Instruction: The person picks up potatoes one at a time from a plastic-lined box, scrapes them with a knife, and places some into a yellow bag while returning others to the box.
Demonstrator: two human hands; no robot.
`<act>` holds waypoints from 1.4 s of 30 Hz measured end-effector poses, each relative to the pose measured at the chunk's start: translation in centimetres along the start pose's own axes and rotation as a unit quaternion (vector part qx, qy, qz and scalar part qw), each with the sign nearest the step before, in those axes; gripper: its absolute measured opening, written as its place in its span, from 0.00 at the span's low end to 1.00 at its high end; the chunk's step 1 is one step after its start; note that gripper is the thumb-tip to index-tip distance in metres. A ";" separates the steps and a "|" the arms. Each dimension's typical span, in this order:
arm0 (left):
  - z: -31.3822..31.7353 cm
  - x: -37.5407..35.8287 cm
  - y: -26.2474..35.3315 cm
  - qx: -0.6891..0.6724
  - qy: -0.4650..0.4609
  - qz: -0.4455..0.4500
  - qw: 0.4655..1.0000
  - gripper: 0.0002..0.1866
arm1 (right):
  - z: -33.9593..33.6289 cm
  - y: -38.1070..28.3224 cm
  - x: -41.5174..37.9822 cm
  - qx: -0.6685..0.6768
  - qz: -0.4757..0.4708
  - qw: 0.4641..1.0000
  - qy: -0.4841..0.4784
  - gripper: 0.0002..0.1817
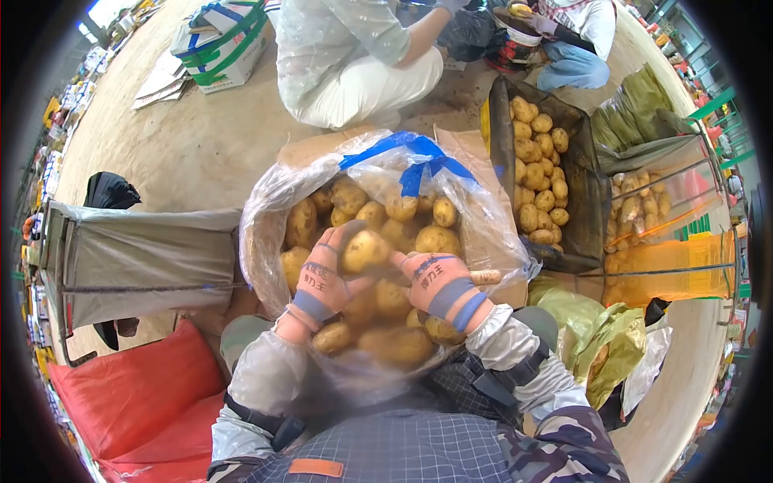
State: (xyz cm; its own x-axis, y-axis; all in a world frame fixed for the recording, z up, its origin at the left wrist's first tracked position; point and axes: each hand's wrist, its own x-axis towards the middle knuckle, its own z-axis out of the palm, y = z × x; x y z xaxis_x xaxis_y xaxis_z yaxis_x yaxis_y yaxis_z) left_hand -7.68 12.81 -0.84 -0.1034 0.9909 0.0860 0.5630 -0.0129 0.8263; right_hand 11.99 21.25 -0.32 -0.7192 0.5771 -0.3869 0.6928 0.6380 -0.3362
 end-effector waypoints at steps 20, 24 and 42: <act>0.2 -0.5 -0.2 -0.011 -0.003 0.010 1.000 0.39 | 1.0 1.9 -0.2 -0.021 -0.018 0.997 0.067 0.33; 0.2 -0.5 -0.1 -0.065 -0.005 -0.013 0.998 0.39 | -0.8 -0.1 -0.7 -0.093 -0.023 0.995 -0.040 0.35; -0.1 -0.3 0.3 0.059 0.014 0.036 0.998 0.40 | -0.1 0.9 -0.6 -0.034 0.040 0.998 0.020 0.34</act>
State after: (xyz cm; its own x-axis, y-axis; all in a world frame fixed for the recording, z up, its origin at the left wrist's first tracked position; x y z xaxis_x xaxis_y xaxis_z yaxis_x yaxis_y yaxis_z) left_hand -7.59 12.54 -0.55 -0.0802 0.9839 0.1600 0.6619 -0.0675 0.7466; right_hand 13.02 21.53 -0.29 -0.6648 0.6463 -0.3747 0.7434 0.6218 -0.2464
